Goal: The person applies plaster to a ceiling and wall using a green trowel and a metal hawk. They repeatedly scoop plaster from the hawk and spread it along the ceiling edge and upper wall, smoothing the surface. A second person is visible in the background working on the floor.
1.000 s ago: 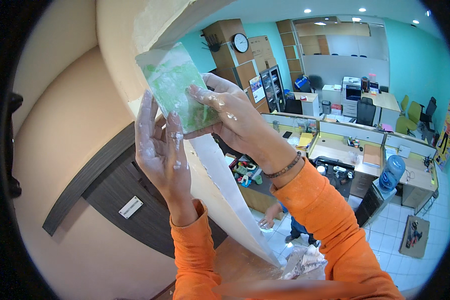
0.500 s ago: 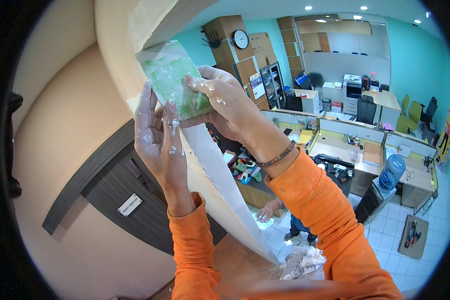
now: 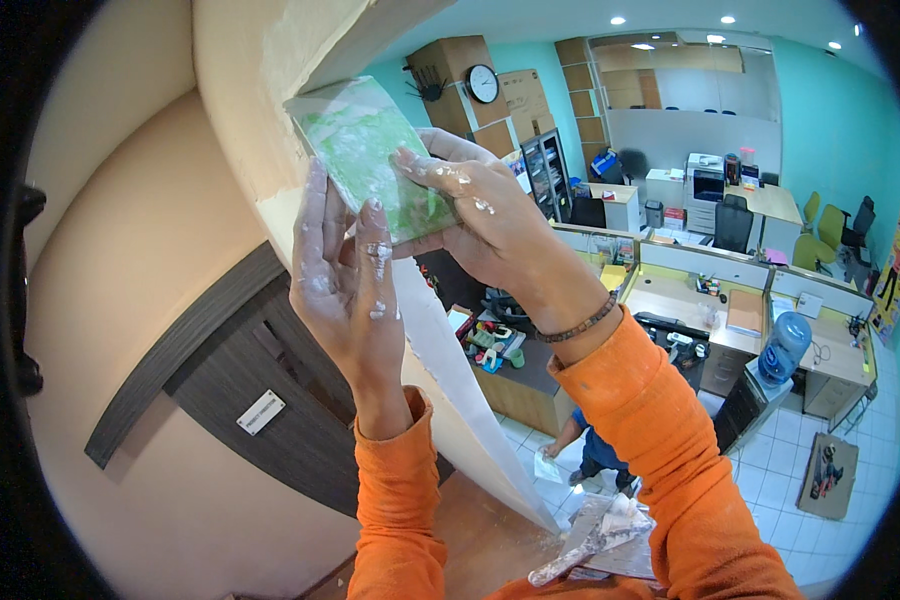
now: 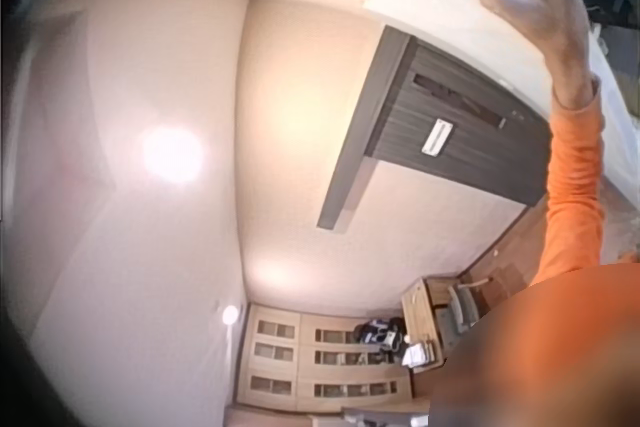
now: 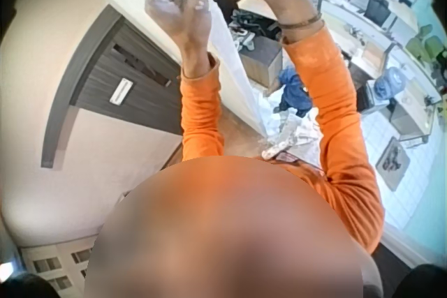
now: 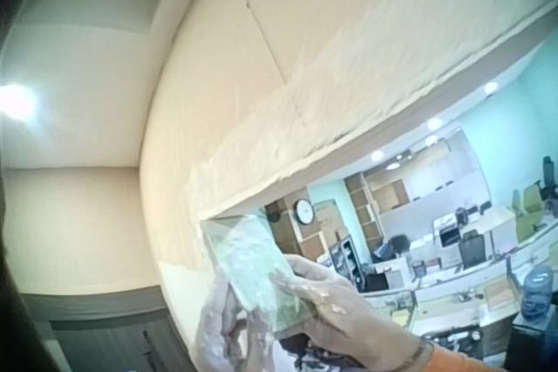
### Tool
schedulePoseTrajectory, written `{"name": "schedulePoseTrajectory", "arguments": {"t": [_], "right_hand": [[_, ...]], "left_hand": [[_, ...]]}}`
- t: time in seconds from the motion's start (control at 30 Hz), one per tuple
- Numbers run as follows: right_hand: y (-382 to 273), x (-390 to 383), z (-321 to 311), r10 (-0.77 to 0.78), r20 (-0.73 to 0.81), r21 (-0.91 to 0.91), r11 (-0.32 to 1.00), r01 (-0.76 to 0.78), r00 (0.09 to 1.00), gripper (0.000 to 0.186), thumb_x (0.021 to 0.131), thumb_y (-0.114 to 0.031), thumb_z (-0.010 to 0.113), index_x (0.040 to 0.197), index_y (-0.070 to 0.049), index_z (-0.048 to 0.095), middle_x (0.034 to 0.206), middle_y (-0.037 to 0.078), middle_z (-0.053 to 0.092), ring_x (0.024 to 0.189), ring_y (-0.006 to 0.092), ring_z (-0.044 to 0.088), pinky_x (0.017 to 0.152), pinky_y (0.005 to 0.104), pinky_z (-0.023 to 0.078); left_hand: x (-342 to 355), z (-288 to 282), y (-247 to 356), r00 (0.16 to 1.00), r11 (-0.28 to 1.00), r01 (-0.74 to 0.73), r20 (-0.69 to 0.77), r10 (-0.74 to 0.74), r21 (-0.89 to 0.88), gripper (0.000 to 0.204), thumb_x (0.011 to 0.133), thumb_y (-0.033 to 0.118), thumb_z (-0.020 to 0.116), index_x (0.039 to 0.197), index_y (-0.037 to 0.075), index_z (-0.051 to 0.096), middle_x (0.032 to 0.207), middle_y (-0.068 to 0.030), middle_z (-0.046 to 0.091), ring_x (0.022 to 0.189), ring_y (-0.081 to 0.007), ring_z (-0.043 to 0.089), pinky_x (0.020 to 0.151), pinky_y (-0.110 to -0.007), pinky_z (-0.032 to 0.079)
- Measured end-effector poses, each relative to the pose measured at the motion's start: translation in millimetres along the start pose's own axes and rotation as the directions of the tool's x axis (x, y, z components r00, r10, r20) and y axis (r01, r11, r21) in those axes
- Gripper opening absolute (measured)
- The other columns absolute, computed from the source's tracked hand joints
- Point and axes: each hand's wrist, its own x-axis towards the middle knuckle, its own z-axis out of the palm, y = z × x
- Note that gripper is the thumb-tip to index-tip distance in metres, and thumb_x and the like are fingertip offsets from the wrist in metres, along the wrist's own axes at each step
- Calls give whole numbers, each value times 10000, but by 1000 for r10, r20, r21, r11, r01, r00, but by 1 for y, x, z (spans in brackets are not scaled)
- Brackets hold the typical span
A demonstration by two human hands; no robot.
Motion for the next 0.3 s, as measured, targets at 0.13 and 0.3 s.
{"name": "schedulePoseTrajectory", "arguments": {"t": [0.13,0.3], "right_hand": [[-8,-12,-11,-214,141,-246,938,243,967,575,902,40,733,1444,-75,579,1511,193,493,1352,326,545,1106,390,485],[-25,-27,-20,-181,161,-259,941,219,970,613,921,-35,749,1491,-127,543,1599,168,400,1464,339,426,1181,436,407]], "left_hand": [[-3,10,9,997,997,-75,22,75,5,591,962,30,707,1507,-37,489,1343,-263,663,1095,-189,696,890,-299,547],[-13,17,24,990,994,-97,103,92,40,624,956,58,729,1523,-22,477,1380,-219,656,1235,-190,648,877,-252,534]]}}
